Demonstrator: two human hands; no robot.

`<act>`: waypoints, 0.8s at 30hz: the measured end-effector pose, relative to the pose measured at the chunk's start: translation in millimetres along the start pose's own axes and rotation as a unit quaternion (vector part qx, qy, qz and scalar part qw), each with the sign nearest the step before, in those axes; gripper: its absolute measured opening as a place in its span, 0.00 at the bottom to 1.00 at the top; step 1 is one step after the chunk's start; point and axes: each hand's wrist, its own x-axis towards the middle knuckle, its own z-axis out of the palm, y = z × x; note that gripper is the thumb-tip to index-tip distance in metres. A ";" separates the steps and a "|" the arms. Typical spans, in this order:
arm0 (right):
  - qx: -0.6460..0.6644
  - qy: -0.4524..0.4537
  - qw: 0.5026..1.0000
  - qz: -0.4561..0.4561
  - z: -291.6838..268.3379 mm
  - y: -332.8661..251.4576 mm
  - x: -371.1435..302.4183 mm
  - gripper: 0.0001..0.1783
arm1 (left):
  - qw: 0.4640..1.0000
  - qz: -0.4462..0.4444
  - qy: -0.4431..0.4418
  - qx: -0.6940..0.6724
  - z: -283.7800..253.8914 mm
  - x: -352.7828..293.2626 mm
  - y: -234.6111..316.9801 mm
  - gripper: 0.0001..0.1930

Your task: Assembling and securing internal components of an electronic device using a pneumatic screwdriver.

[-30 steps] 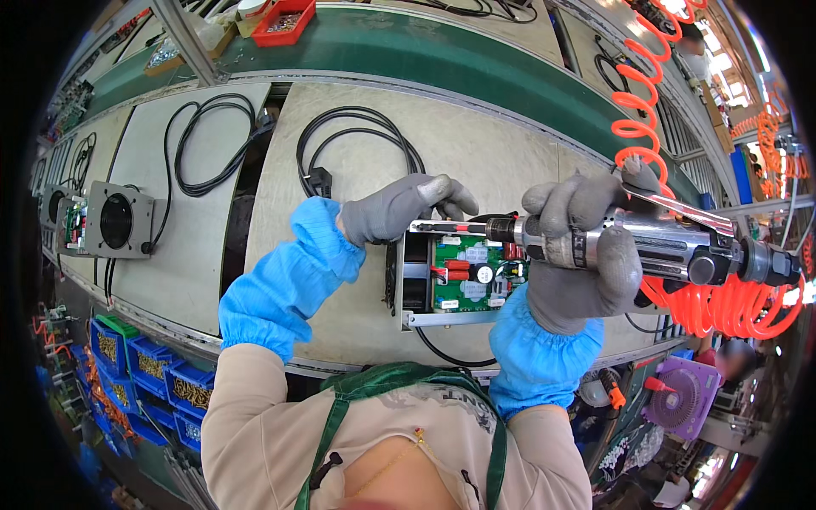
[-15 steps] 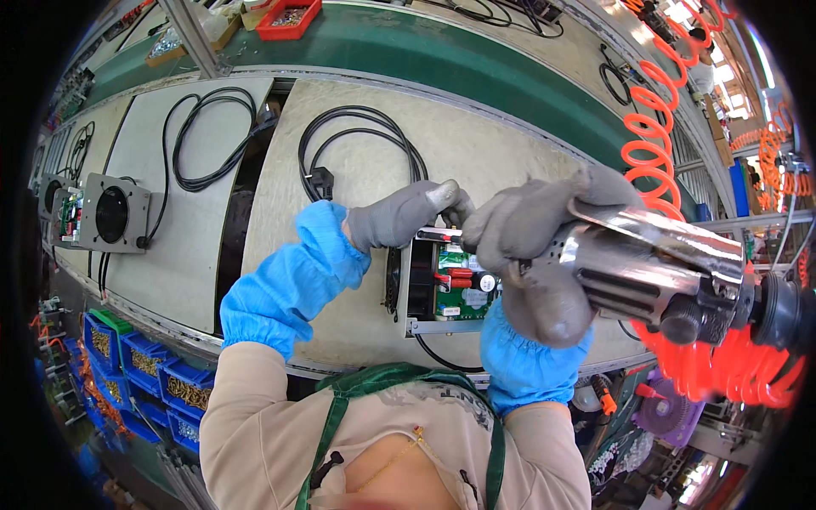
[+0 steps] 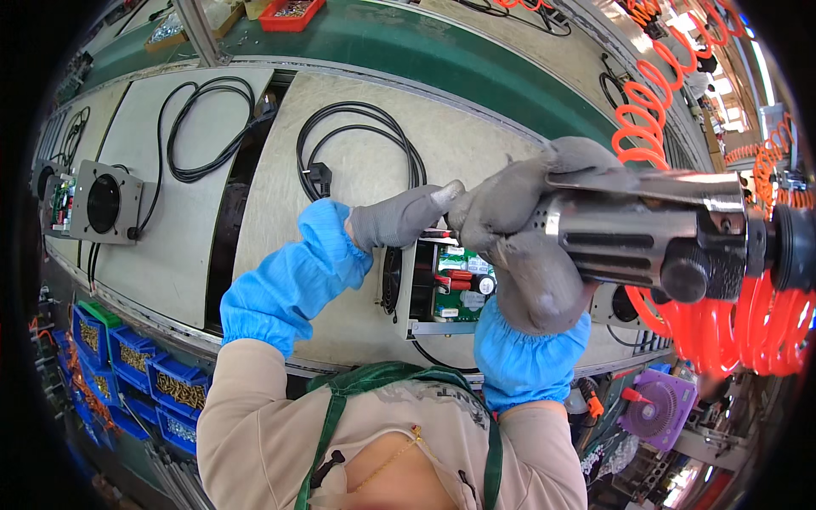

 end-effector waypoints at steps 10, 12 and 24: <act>-0.041 0.099 0.992 0.073 8.7 8.9 2.8 0.29 | 0.998 -0.019 0.028 0.046 -1.1 -6.5 0.2 0.47; -0.067 0.103 0.990 0.066 10.2 9.4 6.6 0.28 | 0.997 -0.048 0.012 -0.059 -0.4 -5.4 -2.5 0.48; -0.032 0.062 0.990 0.122 1.3 8.5 3.3 0.20 | 0.858 0.101 0.503 -0.034 56.8 -57.7 -34.7 0.25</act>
